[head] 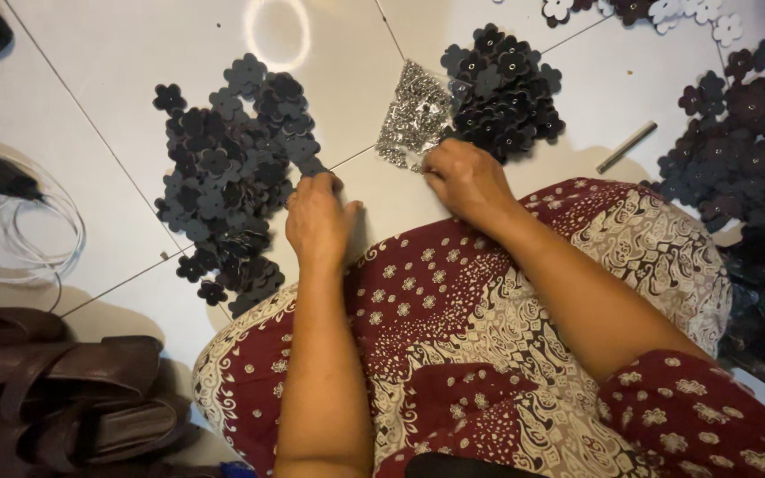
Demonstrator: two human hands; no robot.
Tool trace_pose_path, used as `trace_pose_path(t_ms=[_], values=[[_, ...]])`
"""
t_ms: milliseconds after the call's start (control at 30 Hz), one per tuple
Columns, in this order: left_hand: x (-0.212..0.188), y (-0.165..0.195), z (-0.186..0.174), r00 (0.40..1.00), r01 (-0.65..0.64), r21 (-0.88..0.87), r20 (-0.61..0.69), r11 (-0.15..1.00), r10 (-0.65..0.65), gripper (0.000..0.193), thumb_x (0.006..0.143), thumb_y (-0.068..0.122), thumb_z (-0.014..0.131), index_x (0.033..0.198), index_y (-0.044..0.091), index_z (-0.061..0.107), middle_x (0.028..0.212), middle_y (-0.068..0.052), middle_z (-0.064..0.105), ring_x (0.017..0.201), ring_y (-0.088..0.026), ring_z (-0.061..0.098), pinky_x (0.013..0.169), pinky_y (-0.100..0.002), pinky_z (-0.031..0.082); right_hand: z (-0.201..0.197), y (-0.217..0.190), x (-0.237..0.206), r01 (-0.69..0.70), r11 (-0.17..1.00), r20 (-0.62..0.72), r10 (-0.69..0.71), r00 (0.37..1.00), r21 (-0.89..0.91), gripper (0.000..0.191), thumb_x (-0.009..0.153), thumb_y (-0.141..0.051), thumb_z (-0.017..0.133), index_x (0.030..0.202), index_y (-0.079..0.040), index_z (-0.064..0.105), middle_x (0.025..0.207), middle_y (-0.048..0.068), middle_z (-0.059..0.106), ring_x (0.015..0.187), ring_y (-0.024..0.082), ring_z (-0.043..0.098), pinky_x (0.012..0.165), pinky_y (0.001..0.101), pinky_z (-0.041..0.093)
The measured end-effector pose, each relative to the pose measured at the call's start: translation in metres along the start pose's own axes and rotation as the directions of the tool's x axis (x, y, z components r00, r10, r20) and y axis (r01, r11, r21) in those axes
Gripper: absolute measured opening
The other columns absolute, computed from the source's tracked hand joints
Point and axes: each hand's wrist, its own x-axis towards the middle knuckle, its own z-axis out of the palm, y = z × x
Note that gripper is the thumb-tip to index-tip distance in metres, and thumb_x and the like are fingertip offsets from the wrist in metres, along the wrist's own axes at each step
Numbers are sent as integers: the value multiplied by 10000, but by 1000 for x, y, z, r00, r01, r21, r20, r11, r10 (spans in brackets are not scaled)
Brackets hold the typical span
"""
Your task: The person sits on the floor and repeatedly picks up small black flower-shaped pieces and silver metallic fasteners. They insert the fasteners into the center of the flower pieces by hand and place the assembled units into a growing pile on the floor.
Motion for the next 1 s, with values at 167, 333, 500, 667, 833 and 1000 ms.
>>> trace_pose_path(t_ms=[167, 333, 500, 667, 833, 1000], values=[[-4, 1, 1, 1000, 19, 28, 20, 999, -19, 428, 687, 229, 894, 1042, 117, 683, 1118, -105, 639, 1071, -346, 616, 861, -462, 525, 8, -6, 0, 127, 992, -77, -127, 989, 1, 104, 882, -74, 771, 974, -56, 727, 912, 112, 658, 853, 319, 660, 756, 437, 541], [-11, -3, -1, 999, 32, 33, -6, 999, -32, 440, 677, 175, 878, 1053, 102, 661, 1136, -106, 631, 1068, -346, 619, 864, -466, 524, 13, -4, 6, 134, 990, -113, -138, 984, -40, 100, 882, -67, 766, 965, -51, 712, 907, 117, 649, 852, 331, 670, 753, 429, 552], [-19, -11, -4, 996, 89, 45, -11, 995, -89, 490, 656, 114, 852, 1102, 114, 649, 1162, -110, 613, 1064, -355, 620, 870, -463, 524, 17, -4, 10, 152, 987, -99, -156, 983, -45, 110, 881, -54, 765, 974, -51, 705, 906, 114, 648, 840, 316, 674, 741, 416, 557], [-30, -19, -7, 991, 133, 21, 7, 991, -134, 524, 655, 103, 830, 1142, 123, 638, 1178, -111, 608, 1060, -362, 624, 882, -460, 527, 23, -5, 14, 177, 983, -110, -181, 977, -46, 123, 867, -79, 790, 963, -62, 715, 869, 111, 640, 800, 311, 668, 708, 425, 553], [-30, -20, -8, 971, 239, -83, 19, 968, -238, 544, 697, 216, 866, 1177, 128, 627, 1208, -118, 601, 1084, -370, 613, 897, -468, 514, 28, -6, 17, 201, 977, -113, -208, 972, -68, 130, 874, -115, 810, 930, -81, 698, 874, 105, 639, 813, 313, 669, 712, 428, 551], [-27, -19, -3, 971, 215, -111, -79, 970, -224, 529, 704, 251, 881, 1164, 136, 647, 1214, -101, 627, 1093, -360, 624, 907, -460, 517, 31, -7, 18, 198, 978, -119, -204, 972, -58, 107, 901, -95, 791, 911, -76, 685, 870, 106, 640, 818, 317, 669, 729, 439, 548]])
